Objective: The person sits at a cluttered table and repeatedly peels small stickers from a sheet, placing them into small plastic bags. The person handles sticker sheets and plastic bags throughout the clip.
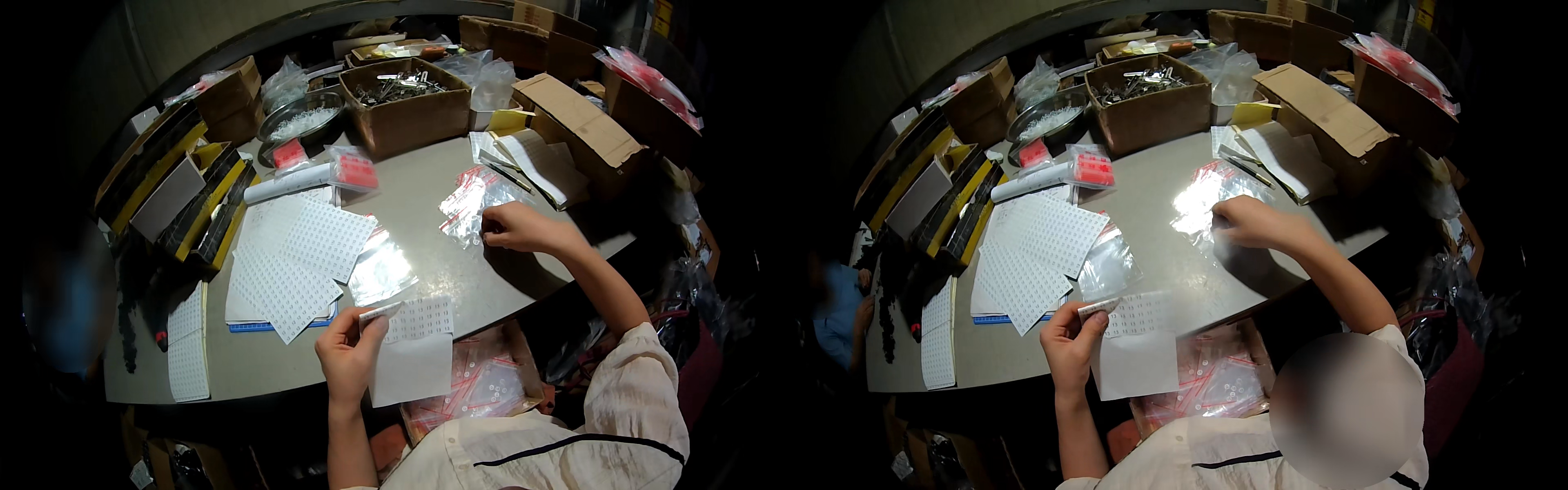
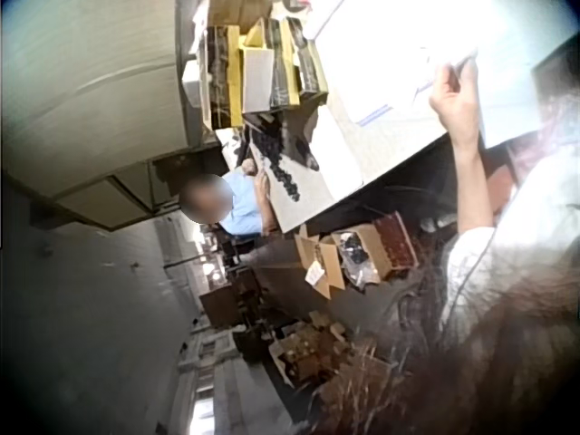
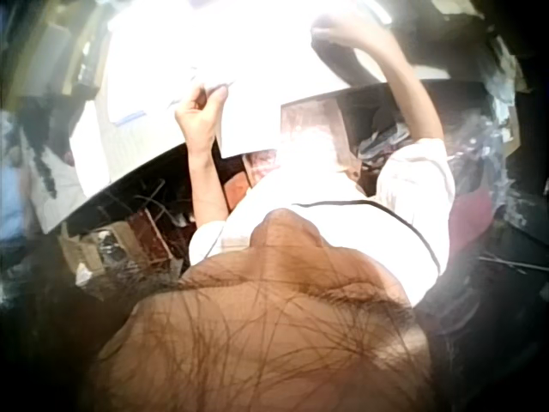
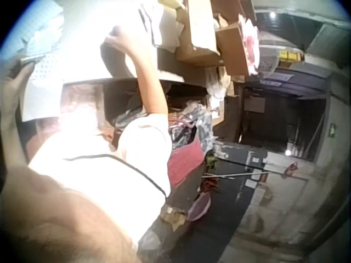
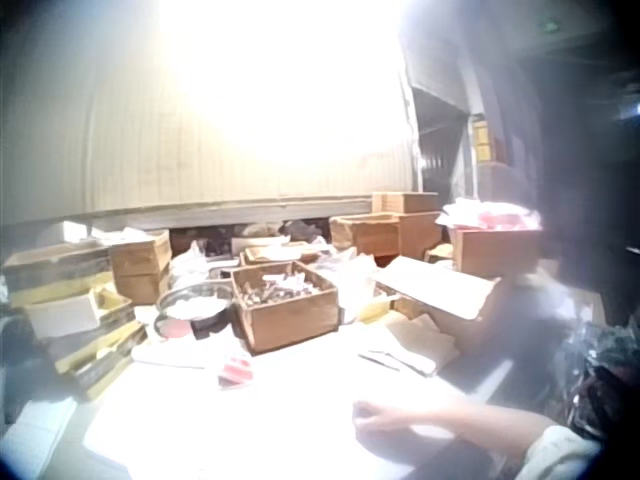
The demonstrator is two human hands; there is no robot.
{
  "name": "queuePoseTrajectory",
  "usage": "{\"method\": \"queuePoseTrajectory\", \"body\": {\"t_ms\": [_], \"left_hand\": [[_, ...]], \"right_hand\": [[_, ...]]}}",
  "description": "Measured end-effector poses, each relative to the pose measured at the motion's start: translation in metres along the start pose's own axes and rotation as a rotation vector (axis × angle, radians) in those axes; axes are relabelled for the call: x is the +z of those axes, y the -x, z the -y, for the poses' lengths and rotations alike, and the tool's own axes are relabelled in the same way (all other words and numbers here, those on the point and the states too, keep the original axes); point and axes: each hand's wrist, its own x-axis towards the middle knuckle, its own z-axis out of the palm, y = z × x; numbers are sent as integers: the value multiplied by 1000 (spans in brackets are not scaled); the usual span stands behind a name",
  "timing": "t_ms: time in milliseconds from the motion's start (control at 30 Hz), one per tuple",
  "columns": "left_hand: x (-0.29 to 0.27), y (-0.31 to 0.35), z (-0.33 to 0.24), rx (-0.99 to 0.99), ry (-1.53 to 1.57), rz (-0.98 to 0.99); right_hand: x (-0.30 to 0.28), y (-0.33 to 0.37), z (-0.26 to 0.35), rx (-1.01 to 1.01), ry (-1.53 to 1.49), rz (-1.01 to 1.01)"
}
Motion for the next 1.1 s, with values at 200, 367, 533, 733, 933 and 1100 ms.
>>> {"method": "queuePoseTrajectory", "body": {"t_ms": [200, 367, 533, 733, 933, 1100], "left_hand": [[0, 0, 0, 14, 35, 10], [1, 2, -4, 18, 52, -44], [-1, 3, -4, 21, 77, -32], [-3, 3, -4, 44, 85, -30], [-1, 3, -4, 65, 118, -26], [-3, 4, -3, 62, 103, -35]], "right_hand": [[0, 4, 7, 61, 154, 65], [1, 21, 28, -51, 54, -71], [4, 38, 26, -109, 383, -46], [-4, 53, 53, -122, 111, 135], [-6, 41, 43, -125, -127, 186], [9, 56, 64, -160, -139, 231]]}}
